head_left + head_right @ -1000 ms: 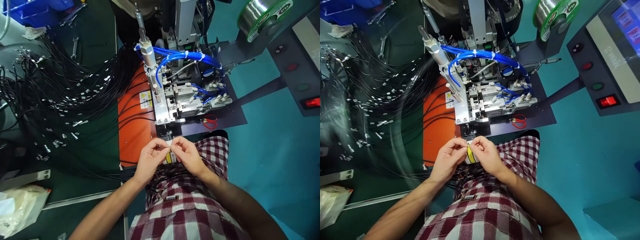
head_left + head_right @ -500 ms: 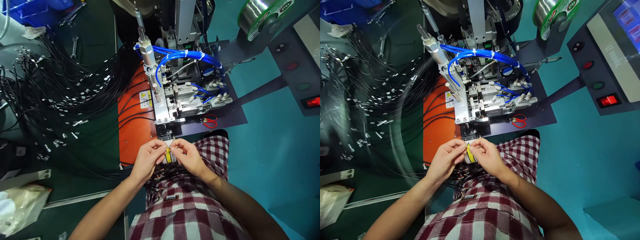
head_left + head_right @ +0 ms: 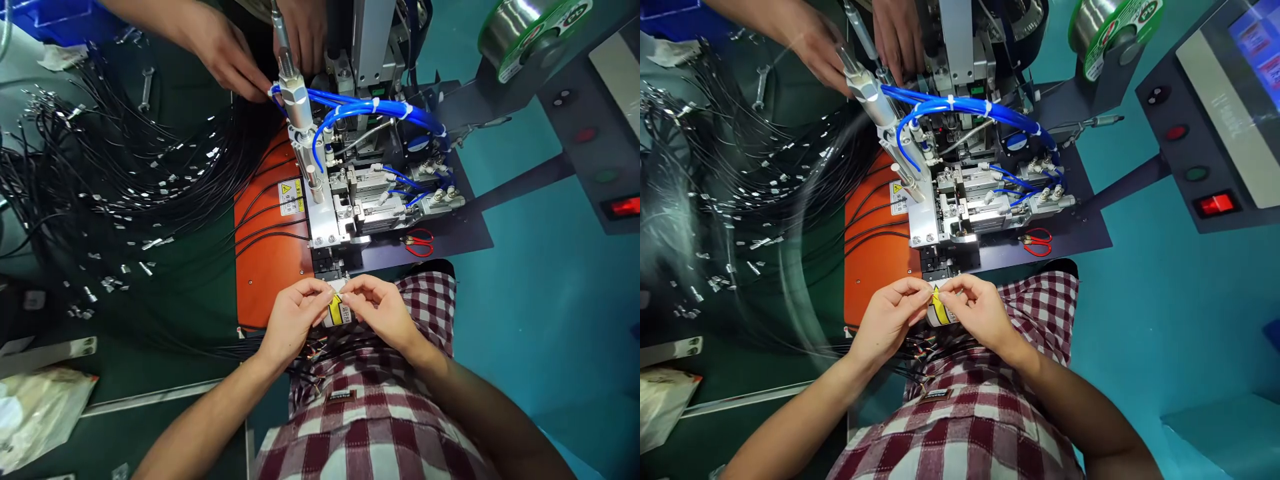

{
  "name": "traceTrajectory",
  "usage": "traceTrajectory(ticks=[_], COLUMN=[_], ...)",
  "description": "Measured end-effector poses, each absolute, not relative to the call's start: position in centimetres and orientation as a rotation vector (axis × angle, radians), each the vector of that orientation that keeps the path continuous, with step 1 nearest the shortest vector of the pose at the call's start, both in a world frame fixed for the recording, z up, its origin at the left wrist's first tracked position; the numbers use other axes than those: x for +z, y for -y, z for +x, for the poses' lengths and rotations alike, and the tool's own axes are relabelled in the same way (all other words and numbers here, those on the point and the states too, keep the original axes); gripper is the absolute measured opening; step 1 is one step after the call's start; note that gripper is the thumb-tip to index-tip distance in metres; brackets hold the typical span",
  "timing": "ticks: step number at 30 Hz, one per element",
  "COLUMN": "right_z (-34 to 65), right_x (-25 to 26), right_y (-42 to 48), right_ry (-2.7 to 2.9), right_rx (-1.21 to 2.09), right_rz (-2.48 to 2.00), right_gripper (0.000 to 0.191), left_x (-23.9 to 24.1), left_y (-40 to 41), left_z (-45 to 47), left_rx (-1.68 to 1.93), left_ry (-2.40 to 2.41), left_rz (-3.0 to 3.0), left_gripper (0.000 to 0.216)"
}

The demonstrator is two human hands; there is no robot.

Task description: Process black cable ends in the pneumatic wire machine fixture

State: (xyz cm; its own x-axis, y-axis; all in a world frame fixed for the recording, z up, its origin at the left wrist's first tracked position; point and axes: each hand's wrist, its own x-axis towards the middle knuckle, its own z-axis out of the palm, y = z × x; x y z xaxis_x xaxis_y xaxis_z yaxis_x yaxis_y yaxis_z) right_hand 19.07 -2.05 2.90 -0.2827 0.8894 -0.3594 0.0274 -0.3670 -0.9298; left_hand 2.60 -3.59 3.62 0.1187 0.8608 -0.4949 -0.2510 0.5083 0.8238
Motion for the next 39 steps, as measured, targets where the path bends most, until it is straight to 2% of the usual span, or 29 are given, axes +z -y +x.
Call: traceTrajectory(ticks=[3, 9, 14, 20, 28, 32, 39], right_z=[18.9, 18.6, 19.3, 20.4, 21.4, 21.2, 21.1], right_x=[2.9, 2.7, 2.9, 4.2, 5.5, 5.5, 4.2], right_y=[2.1, 3.1, 2.4, 0.8, -0.3, -0.3, 1.1], right_ry=[1.271, 1.479, 1.512, 1.867, 2.324, 2.287, 1.886], right_rx=[1.646, 1.294, 1.327, 1.271, 1.028, 1.053, 1.274], right_rz=[-1.308, -1.35, -1.309, -1.191, -1.067, -1.087, -1.191], right_gripper=[0.016, 0.009, 0.01, 0.009, 0.012, 0.012, 0.009], left_x=[3.4, 3.7, 4.0, 4.2, 4.7, 4.8, 4.0], left_y=[3.7, 3.9, 3.9, 4.1, 3.9, 3.9, 3.9], left_z=[2.6, 2.7, 2.8, 2.9, 3.2, 3.1, 2.8], left_rx=[0.898, 0.919, 0.89, 0.852, 0.778, 0.758, 0.773], left_ry=[-1.179, -1.202, -1.238, -1.282, -1.293, -1.295, -1.25], left_rz=[0.645, 0.652, 0.647, 0.714, 0.8, 0.809, 0.683], left_gripper=[0.02, 0.021, 0.023, 0.024, 0.023, 0.024, 0.027])
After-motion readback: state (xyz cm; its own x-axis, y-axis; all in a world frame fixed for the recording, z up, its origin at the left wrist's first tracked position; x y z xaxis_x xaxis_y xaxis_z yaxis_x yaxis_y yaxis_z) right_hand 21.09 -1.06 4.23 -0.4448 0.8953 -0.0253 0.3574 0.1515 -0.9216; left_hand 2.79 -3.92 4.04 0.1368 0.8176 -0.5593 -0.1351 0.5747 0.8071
